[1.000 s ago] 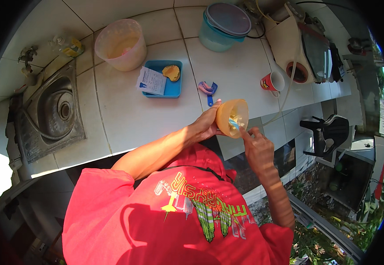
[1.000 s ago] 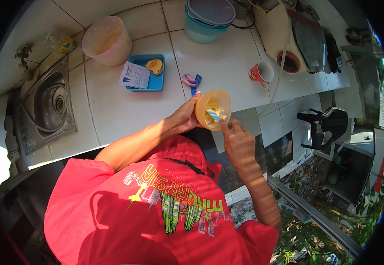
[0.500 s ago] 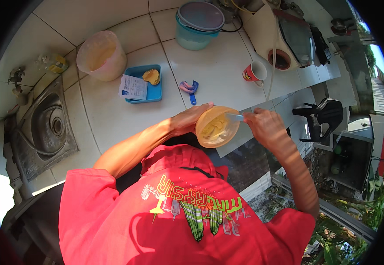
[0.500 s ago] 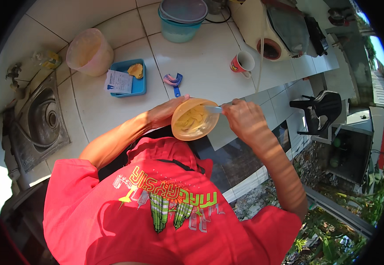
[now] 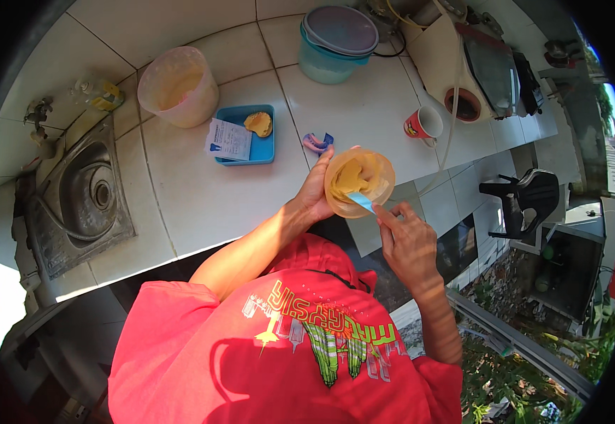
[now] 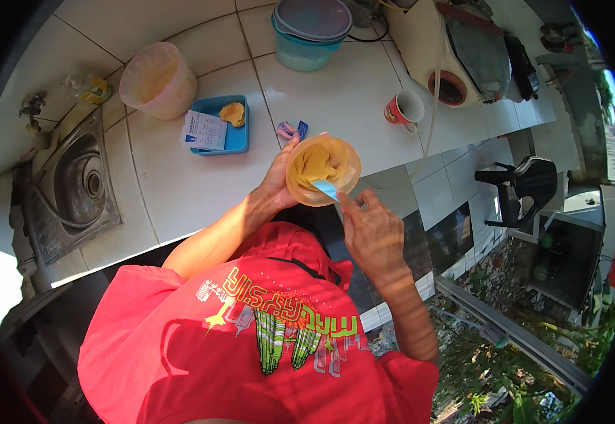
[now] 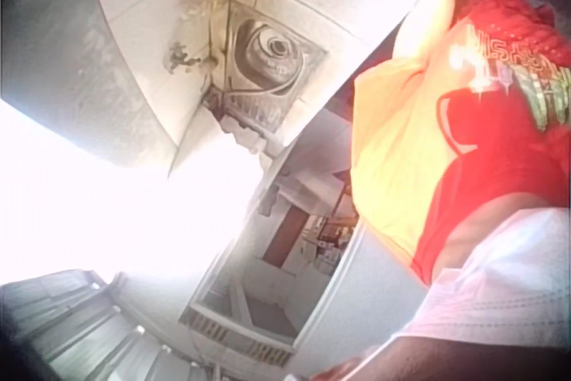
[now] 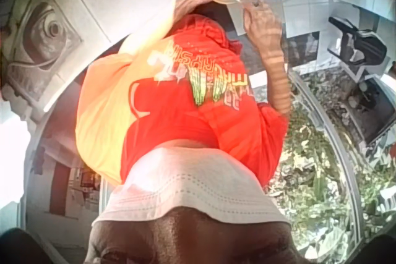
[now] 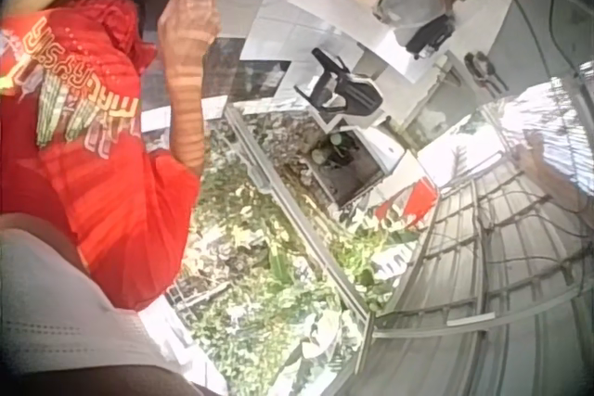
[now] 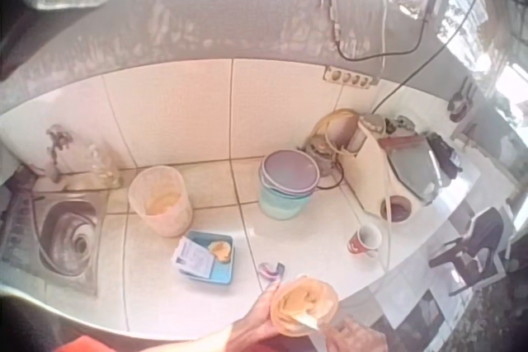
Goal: Mixing dental alginate powder with water in a rubber bowl to prepare for a dental impression.
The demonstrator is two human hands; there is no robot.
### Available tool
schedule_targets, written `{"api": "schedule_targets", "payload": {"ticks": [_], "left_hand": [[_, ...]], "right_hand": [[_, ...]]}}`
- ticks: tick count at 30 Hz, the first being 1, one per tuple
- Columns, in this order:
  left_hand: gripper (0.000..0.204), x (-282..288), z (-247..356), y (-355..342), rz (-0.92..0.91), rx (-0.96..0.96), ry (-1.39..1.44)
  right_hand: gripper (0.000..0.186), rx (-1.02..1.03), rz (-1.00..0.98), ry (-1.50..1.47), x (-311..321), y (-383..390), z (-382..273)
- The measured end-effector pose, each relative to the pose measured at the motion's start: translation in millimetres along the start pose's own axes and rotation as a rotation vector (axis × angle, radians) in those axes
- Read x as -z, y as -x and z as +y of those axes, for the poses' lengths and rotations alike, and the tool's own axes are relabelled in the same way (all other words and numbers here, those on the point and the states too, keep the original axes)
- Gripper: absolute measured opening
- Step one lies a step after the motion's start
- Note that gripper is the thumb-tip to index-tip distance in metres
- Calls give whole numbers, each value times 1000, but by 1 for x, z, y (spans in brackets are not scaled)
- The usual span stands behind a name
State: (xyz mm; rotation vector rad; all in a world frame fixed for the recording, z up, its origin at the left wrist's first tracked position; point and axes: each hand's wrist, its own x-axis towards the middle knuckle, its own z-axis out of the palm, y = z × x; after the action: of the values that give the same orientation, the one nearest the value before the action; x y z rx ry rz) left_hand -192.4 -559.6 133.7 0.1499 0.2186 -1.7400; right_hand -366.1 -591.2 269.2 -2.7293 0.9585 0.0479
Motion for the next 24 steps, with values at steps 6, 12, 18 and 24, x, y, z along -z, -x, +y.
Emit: {"api": "schedule_targets", "payload": {"ticks": [6, 12, 18, 24], "left_hand": [[48, -1, -9, -11, 106, 63, 29], [45, 3, -14, -11, 194, 21, 48], [39, 17, -13, -17, 198, -80, -23], [41, 25, -18, -29, 163, -123, -52]], "right_hand": [[24, -82, 76, 104, -7, 8, -4], [21, -210, 333, 48, -19, 7, 17], [19, -800, -508, -1238, -61, 17, 6], [25, -230, 299, -80, -70, 4, 33]]}}
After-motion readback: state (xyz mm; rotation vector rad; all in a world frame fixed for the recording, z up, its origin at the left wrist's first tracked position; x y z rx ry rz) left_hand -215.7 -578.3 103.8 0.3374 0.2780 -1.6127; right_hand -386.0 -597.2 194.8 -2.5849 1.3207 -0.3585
